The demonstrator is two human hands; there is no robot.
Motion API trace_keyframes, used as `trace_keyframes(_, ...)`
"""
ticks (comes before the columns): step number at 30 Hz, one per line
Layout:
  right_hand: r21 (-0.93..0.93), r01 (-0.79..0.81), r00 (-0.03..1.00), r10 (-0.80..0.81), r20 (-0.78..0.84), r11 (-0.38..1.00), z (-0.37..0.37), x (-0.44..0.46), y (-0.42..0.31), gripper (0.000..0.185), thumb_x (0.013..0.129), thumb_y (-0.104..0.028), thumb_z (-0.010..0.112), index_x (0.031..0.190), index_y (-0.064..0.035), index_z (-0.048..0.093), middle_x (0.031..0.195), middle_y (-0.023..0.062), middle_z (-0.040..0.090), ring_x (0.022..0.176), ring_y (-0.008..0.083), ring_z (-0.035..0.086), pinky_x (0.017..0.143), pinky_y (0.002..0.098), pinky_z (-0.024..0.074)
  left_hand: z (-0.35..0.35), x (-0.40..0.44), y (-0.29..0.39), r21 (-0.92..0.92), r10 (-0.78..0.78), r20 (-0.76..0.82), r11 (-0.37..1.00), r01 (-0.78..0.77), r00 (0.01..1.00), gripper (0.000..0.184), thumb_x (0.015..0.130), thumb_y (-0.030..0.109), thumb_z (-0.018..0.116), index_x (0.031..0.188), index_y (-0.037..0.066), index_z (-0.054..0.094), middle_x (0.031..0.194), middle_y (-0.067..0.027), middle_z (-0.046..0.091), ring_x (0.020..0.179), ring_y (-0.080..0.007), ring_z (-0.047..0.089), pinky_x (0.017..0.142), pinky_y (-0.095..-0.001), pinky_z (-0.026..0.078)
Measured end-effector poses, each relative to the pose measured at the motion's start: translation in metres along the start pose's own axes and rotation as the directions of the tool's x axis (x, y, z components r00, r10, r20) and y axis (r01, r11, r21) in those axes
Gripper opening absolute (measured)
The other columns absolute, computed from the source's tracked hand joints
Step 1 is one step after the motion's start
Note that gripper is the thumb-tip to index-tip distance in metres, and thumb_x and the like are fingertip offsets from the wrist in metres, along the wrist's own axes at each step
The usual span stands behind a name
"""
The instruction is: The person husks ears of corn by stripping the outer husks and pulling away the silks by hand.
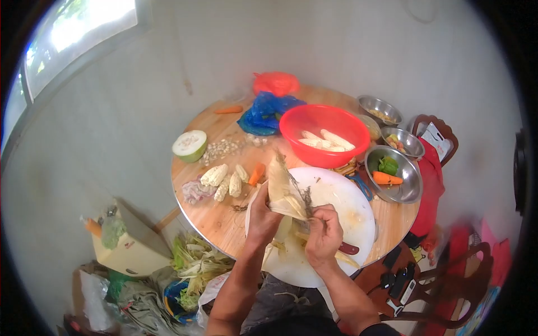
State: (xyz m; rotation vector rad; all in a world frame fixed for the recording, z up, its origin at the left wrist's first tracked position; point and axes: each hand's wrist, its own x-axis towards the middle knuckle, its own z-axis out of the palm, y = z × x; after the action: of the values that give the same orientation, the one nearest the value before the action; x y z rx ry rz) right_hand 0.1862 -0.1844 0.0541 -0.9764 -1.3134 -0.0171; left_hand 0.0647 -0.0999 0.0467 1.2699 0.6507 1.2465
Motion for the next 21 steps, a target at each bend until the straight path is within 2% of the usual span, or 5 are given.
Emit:
trace_keyframes(3, 0.104, -0.137, 0.989, 0.141, -0.037, 0.985, -0.003, -0.002, -0.001, 0.002, 0.098, 0.000, 0.053, 0.097, 0.0001, 0.054, 0.090, 0.0099, 0.060, 0.078, 0.0160, 0.055, 0.076, 0.0287, 0.0463, -0.001, -0.008, -0.007, 0.085, -0.004, 0.048, 0.996, 0.000, 0.999, 0.062, 0.082, -0.002, 0.078, 0.138, -0.001, 0.052, 0.125, -0.0086, 0.064, 0.113, -0.0152, 0.062, 0.098, -0.0293, 0.050)
trace_keyframes(9, 0.452, -0.400, 0.873, 0.482, -0.076, 0.797, 0.023, 0.014, 0.029, 0.019, 0.108, -0.016, 0.045, 0.106, 0.0003, 0.055, 0.092, 0.0070, 0.063, 0.081, 0.0116, 0.057, 0.079, 0.0276, 0.0485, -0.005, -0.008, -0.015, -0.320, -0.093, 0.384, 0.920, 0.227, 0.919, 0.063, 0.089, 0.008, 0.074, 0.145, 0.000, 0.045, 0.137, -0.0090, 0.057, 0.126, -0.0174, 0.057, 0.104, -0.0296, 0.046)
trace_keyframes(11, 0.621, -0.449, 0.779, 0.622, -0.080, 0.642, 0.035, 0.012, 0.031, 0.017, 0.109, -0.016, 0.045, 0.106, -0.0014, 0.052, 0.086, 0.0051, 0.060, 0.076, 0.0117, 0.055, 0.076, 0.0298, 0.0501, 0.006, -0.011, -0.007, -0.632, -0.211, 0.318, 0.680, 0.372, 0.924, 0.056, 0.095, 0.026, 0.072, 0.140, 0.001, 0.049, 0.127, -0.0089, 0.063, 0.113, -0.0180, 0.064, 0.096, -0.0303, 0.052)
trace_keyframes(15, 0.845, -0.431, 0.721, 0.684, 0.111, 0.317, 0.048, 0.000, 0.036, 0.009, 0.107, -0.013, 0.046, 0.104, -0.0052, 0.050, 0.075, -0.0002, 0.047, 0.066, 0.0102, 0.044, 0.065, 0.0282, 0.0448, -0.008, 0.005, -0.041, -0.401, -0.456, 0.168, 0.779, 0.483, 0.874, 0.048, 0.097, 0.036, 0.069, 0.129, 0.003, 0.055, 0.108, -0.0070, 0.067, 0.092, -0.0179, 0.067, 0.081, -0.0313, 0.056)
trace_keyframes(21, 0.570, -0.747, 0.600, 0.718, 0.354, 0.343, 0.011, -0.037, -0.014, 0.012, 0.110, -0.016, 0.046, 0.105, -0.0055, 0.047, 0.072, -0.0013, 0.041, 0.064, 0.0078, 0.038, 0.061, 0.0252, 0.0346, -0.054, 0.038, -0.040, -0.344, -0.295, -0.156, 0.911, 0.228, 0.943, 0.038, 0.097, 0.041, 0.065, 0.104, 0.004, 0.059, 0.084, -0.0089, 0.062, 0.070, -0.0206, 0.062, 0.065, -0.0365, 0.055)
